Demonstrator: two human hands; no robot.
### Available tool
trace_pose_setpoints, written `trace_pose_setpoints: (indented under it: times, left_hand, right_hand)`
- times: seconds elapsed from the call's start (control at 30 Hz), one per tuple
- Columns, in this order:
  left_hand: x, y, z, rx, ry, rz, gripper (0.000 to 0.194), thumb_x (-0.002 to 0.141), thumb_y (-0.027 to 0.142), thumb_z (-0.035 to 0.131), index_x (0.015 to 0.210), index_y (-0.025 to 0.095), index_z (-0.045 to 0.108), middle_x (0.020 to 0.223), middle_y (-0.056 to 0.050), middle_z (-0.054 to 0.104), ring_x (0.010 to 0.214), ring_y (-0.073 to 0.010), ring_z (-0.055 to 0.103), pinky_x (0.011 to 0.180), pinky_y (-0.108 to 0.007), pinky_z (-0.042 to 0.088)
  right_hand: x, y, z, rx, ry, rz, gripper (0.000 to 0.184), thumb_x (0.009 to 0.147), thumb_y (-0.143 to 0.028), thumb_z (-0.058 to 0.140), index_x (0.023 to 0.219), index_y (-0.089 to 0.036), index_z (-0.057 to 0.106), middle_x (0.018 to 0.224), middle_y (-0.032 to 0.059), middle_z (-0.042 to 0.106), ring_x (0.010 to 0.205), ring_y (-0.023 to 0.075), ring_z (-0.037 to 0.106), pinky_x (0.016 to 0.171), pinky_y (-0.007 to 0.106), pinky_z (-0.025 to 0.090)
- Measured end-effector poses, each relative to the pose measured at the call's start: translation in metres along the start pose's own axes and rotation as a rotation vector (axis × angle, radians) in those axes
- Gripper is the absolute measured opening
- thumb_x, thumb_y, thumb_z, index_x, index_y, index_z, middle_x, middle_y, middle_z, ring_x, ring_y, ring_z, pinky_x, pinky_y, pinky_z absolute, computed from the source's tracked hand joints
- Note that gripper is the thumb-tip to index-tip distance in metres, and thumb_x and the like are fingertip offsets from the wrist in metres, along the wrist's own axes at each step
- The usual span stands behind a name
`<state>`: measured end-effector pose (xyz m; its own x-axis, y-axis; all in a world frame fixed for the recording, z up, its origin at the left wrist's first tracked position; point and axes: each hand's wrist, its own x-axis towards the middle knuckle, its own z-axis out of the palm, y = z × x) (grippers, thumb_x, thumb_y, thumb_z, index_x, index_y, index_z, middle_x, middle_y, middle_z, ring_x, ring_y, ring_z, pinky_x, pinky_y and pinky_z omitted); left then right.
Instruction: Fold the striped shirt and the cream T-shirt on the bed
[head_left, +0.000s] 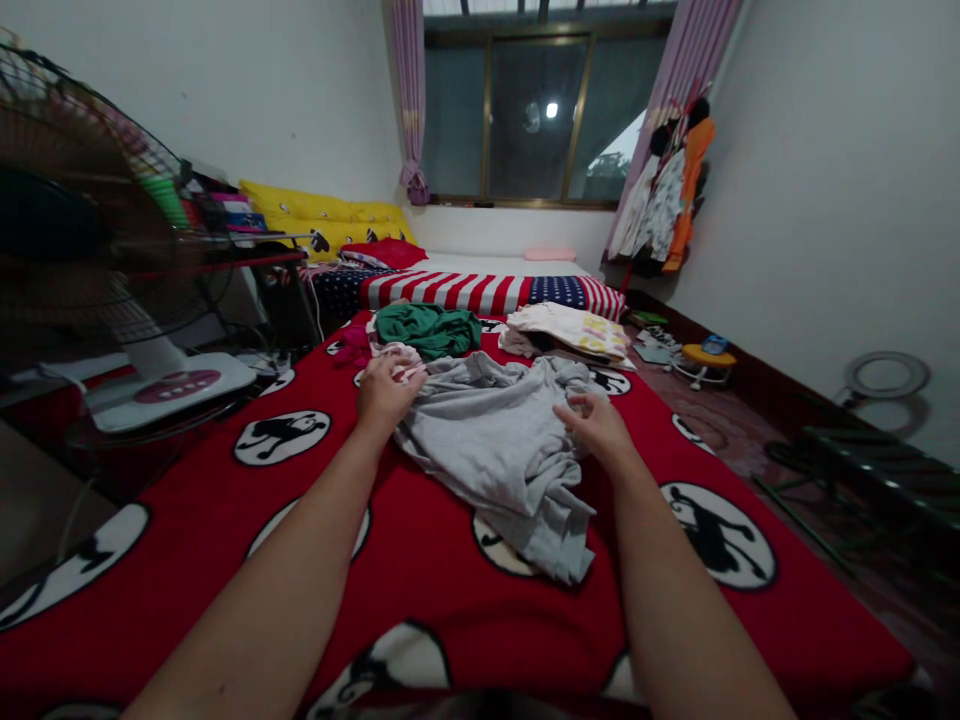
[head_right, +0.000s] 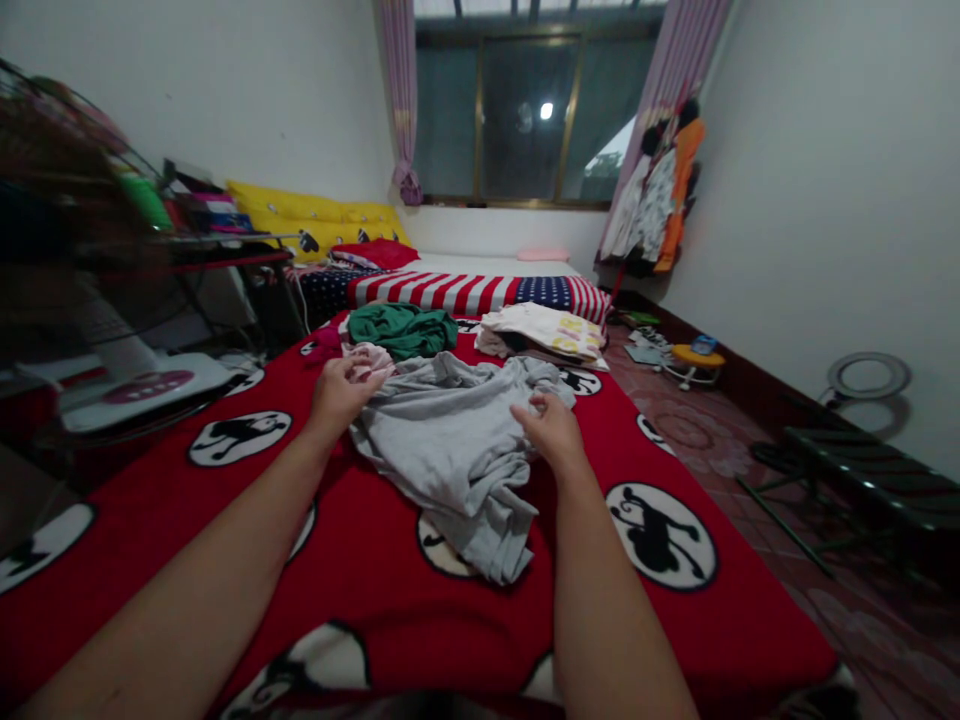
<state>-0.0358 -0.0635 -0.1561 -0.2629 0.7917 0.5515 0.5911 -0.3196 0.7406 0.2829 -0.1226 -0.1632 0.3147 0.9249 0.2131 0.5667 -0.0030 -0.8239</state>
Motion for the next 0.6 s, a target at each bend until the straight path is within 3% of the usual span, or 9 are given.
trace_pose_setpoints:
  times: [0.07, 0.13, 0.27, 0.33, 0.4, 0.5, 0.6]
  left_hand:
    - [-0.005, 0.001, 0.003, 0.183, -0.154, 0.081, 0.04, 0.063, 0.037, 0.075, 0.098, 0.02, 0.067, 0.114, -0.014, 0.062, 0.117, -0.0338, 0.052, 0.099, -0.041, 0.04]
    - [-0.01, 0.0, 0.006, 0.245, -0.266, 0.04, 0.044, 0.059, 0.038, 0.077, 0.098, 0.021, 0.069, 0.109, -0.013, 0.066, 0.111, -0.0355, 0.056, 0.093, -0.041, 0.044]
    - [-0.01, 0.001, 0.004, 0.025, -0.385, -0.183, 0.032, 0.052, 0.04, 0.078, 0.074, 0.018, 0.071, 0.077, -0.009, 0.069, 0.092, -0.0333, 0.063, 0.074, -0.035, 0.049]
    - [-0.007, 0.006, -0.003, -0.152, -0.454, -0.26, 0.032, 0.056, 0.044, 0.075, 0.072, 0.017, 0.07, 0.069, -0.006, 0.067, 0.079, -0.0278, 0.064, 0.066, -0.032, 0.049]
    - [-0.002, 0.012, -0.013, -0.419, -0.475, -0.3, 0.031, 0.061, 0.047, 0.071, 0.072, 0.018, 0.068, 0.069, -0.005, 0.066, 0.071, -0.0226, 0.063, 0.063, -0.032, 0.05]
    - [0.004, 0.018, -0.028, -0.904, -0.389, -0.328, 0.029, 0.068, 0.048, 0.067, 0.064, 0.02, 0.063, 0.068, -0.005, 0.063, 0.068, -0.0191, 0.06, 0.064, -0.033, 0.052]
    - [0.005, 0.018, -0.032, -1.061, -0.383, -0.369, 0.025, 0.07, 0.044, 0.068, 0.072, 0.019, 0.065, 0.08, -0.006, 0.066, 0.077, -0.0187, 0.062, 0.066, -0.031, 0.053]
  right_hand:
    - [-0.002, 0.005, 0.007, -0.334, 0.004, 0.02, 0.064, 0.061, -0.054, 0.073, 0.11, -0.013, 0.062, 0.093, 0.0151, 0.069, 0.086, 0.0282, 0.065, 0.067, 0.034, 0.047]
    - [-0.005, 0.006, 0.009, -0.523, -0.033, 0.037, 0.063, 0.064, -0.053, 0.072, 0.112, -0.014, 0.062, 0.107, 0.0197, 0.067, 0.1, 0.0322, 0.063, 0.075, 0.037, 0.047]
    - [-0.006, 0.004, 0.001, -0.566, -0.07, 0.057, 0.024, 0.07, -0.031, 0.064, 0.09, -0.021, 0.071, 0.095, 0.0124, 0.071, 0.094, 0.0288, 0.065, 0.072, 0.034, 0.047]
    - [-0.004, 0.002, -0.006, -0.459, 0.069, 0.062, 0.016, 0.069, -0.026, 0.059, 0.078, -0.021, 0.072, 0.081, 0.0091, 0.071, 0.085, 0.0268, 0.066, 0.067, 0.031, 0.046]
    - [-0.001, 0.001, -0.013, -0.224, 0.305, 0.057, 0.018, 0.07, -0.027, 0.055, 0.075, -0.019, 0.07, 0.071, 0.0072, 0.068, 0.076, 0.0242, 0.064, 0.062, 0.029, 0.045]
    - [0.002, 0.0, -0.021, 0.242, 0.623, 0.078, 0.028, 0.075, -0.029, 0.044, 0.088, -0.017, 0.065, 0.066, 0.0046, 0.061, 0.06, 0.0195, 0.058, 0.051, 0.027, 0.043]
    - [0.006, 0.001, -0.024, 0.432, 0.831, 0.08, 0.034, 0.079, -0.027, 0.036, 0.105, -0.017, 0.056, 0.08, 0.0056, 0.06, 0.056, 0.0173, 0.055, 0.047, 0.028, 0.042]
